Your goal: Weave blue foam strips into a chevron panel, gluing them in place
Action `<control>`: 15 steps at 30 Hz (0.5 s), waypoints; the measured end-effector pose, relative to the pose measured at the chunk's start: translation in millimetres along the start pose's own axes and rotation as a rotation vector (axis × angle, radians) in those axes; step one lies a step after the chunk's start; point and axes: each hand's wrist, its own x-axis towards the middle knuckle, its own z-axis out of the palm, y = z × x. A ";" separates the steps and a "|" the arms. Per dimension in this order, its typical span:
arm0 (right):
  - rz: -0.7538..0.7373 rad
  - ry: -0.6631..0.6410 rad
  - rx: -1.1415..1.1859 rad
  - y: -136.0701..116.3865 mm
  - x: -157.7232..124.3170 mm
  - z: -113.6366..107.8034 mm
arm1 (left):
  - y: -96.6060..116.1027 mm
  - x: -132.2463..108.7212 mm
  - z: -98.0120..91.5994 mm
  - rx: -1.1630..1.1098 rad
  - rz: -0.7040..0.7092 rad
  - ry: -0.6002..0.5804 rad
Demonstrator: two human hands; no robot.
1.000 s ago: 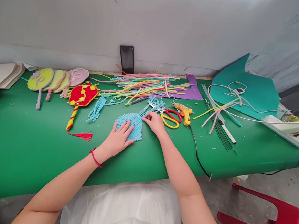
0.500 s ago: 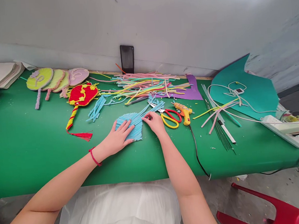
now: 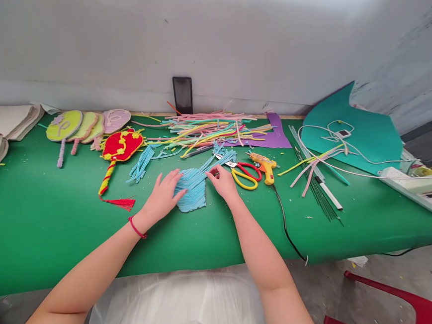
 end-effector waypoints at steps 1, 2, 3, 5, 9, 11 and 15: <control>0.003 0.006 0.009 -1.0 -0.1 -0.1 | -4.9 2.0 1.8 -0.005 -0.068 0.053; 0.005 0.010 0.017 -2.0 -0.3 -0.2 | -10.6 4.1 4.2 -0.013 -0.132 0.093; 0.008 0.011 0.022 -2.9 -0.7 -0.3 | -16.8 6.1 6.9 -0.028 -0.187 0.119; 0.016 0.009 0.024 -4.4 -2.0 -0.1 | -28.4 10.0 12.6 -0.092 -0.257 0.129; 0.008 0.040 0.041 -7.7 -5.8 1.6 | -40.9 14.9 21.2 -0.228 -0.268 0.145; -0.003 0.069 0.065 -11.3 -6.1 2.0 | -41.8 15.6 23.9 -0.269 -0.267 0.161; -0.067 0.080 0.106 -25.5 8.1 -3.4 | -41.3 15.2 25.3 -0.346 -0.272 0.194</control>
